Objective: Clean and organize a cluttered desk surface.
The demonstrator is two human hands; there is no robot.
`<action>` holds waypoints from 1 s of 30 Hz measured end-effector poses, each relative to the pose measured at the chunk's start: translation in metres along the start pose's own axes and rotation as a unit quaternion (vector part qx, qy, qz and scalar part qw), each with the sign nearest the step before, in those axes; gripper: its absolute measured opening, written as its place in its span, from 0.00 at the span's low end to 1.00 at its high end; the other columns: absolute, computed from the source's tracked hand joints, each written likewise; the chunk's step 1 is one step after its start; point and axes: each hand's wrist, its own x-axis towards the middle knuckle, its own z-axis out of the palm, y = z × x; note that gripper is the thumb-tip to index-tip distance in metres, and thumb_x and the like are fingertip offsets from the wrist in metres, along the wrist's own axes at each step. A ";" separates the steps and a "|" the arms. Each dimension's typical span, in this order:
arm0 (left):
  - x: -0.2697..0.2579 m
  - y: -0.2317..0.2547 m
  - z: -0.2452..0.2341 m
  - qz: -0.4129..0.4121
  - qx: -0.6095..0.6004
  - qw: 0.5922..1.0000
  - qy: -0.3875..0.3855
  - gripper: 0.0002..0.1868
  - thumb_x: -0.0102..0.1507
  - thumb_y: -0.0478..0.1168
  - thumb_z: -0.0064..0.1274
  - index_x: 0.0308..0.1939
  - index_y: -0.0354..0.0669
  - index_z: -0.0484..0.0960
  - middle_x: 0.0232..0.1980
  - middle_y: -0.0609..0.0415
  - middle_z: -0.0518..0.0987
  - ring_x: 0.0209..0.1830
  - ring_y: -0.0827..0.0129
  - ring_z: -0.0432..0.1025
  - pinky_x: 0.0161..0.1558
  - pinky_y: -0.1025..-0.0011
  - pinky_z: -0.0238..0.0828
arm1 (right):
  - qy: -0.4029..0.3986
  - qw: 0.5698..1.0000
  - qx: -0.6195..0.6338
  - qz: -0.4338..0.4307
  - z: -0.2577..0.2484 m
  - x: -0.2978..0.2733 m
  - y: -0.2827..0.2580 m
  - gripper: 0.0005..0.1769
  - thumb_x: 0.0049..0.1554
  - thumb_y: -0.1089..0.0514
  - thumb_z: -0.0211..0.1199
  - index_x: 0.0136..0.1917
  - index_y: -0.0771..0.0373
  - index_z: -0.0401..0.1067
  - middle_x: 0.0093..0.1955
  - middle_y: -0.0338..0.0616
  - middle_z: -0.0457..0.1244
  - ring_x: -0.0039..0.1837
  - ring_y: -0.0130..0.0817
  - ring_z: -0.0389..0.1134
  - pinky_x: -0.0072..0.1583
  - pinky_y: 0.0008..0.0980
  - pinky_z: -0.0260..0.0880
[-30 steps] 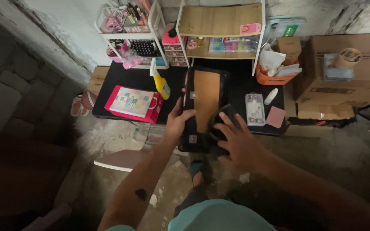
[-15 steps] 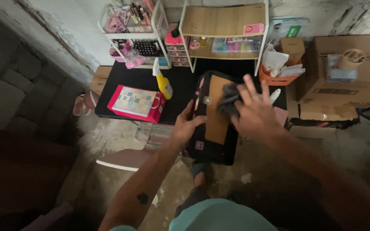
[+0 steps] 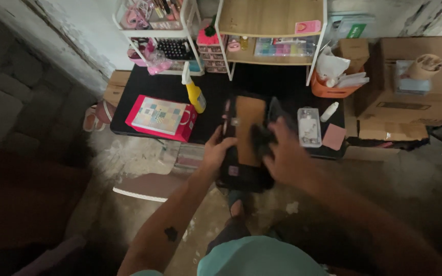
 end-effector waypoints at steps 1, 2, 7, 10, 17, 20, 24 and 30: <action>0.020 -0.022 -0.011 0.046 -0.065 0.997 -0.022 0.44 0.56 0.38 0.61 0.76 0.35 0.63 0.63 0.45 0.77 0.57 0.61 0.74 0.56 0.66 0.73 | 0.014 0.997 0.070 -0.017 0.018 -0.010 -0.002 0.25 0.52 0.51 0.66 0.50 0.79 0.75 0.76 0.68 0.49 0.79 0.63 0.45 0.73 0.56 0.53; 0.041 -0.043 -0.022 0.091 -0.129 0.987 -0.042 0.40 0.58 0.36 0.61 0.74 0.30 0.68 0.59 0.42 0.79 0.53 0.60 0.75 0.52 0.66 0.74 | 0.028 0.989 0.140 -0.032 0.037 -0.020 -0.004 0.25 0.53 0.53 0.66 0.51 0.80 0.73 0.76 0.69 0.50 0.79 0.61 0.47 0.73 0.51 0.56; 0.093 -0.092 -0.065 0.052 -0.167 0.984 -0.030 0.36 0.60 0.34 0.59 0.73 0.32 0.68 0.54 0.46 0.79 0.49 0.61 0.75 0.48 0.66 0.75 | -0.026 0.851 0.487 0.194 0.228 -0.063 0.077 0.27 0.65 0.61 0.42 0.76 0.67 0.56 0.74 0.50 0.55 0.73 0.41 0.56 0.74 0.34 0.56; 0.105 -0.078 -0.071 0.004 -0.129 0.991 -0.017 0.39 0.59 0.34 0.59 0.75 0.36 0.66 0.54 0.47 0.78 0.49 0.61 0.75 0.48 0.64 0.76 | 0.062 0.601 0.710 0.362 0.206 -0.038 0.073 0.24 0.65 0.57 0.43 0.72 0.69 0.60 0.73 0.47 0.55 0.71 0.39 0.58 0.74 0.35 0.56; 0.237 -0.157 -0.120 0.022 -0.071 0.997 -0.024 0.50 0.57 0.34 0.62 0.81 0.37 0.53 0.65 0.40 0.76 0.58 0.59 0.73 0.57 0.64 0.73 | 0.180 0.301 0.829 0.435 0.212 0.010 0.101 0.30 0.66 0.42 0.50 0.70 0.65 0.67 0.67 0.41 0.63 0.64 0.40 0.64 0.66 0.39 0.65; 0.270 -0.147 -0.124 -0.009 -0.071 0.997 -0.025 0.51 0.57 0.36 0.61 0.81 0.37 0.52 0.69 0.43 0.73 0.63 0.60 0.71 0.61 0.64 0.71 | 0.135 0.756 0.476 0.429 0.335 -0.020 0.185 0.35 0.62 0.48 0.52 0.77 0.63 0.51 0.66 0.42 0.58 0.63 0.41 0.61 0.60 0.42 0.64; 0.311 -0.136 -0.130 -0.047 -0.017 0.998 -0.031 0.52 0.59 0.38 0.62 0.80 0.40 0.47 0.72 0.48 0.69 0.68 0.64 0.68 0.64 0.66 0.67 | 0.282 0.270 0.748 0.537 0.378 0.017 0.224 0.24 0.72 0.34 0.54 0.60 0.57 0.65 0.52 0.38 0.57 0.55 0.36 0.61 0.53 0.41 0.64; 0.355 -0.155 -0.141 0.002 -0.015 0.999 -0.048 0.50 0.57 0.40 0.62 0.80 0.34 0.55 0.71 0.38 0.73 0.68 0.52 0.69 0.66 0.59 0.67 | 0.366 0.428 0.673 0.478 0.276 0.174 0.198 0.24 0.65 0.47 0.56 0.68 0.63 0.65 0.63 0.42 0.66 0.62 0.36 0.67 0.63 0.35 0.70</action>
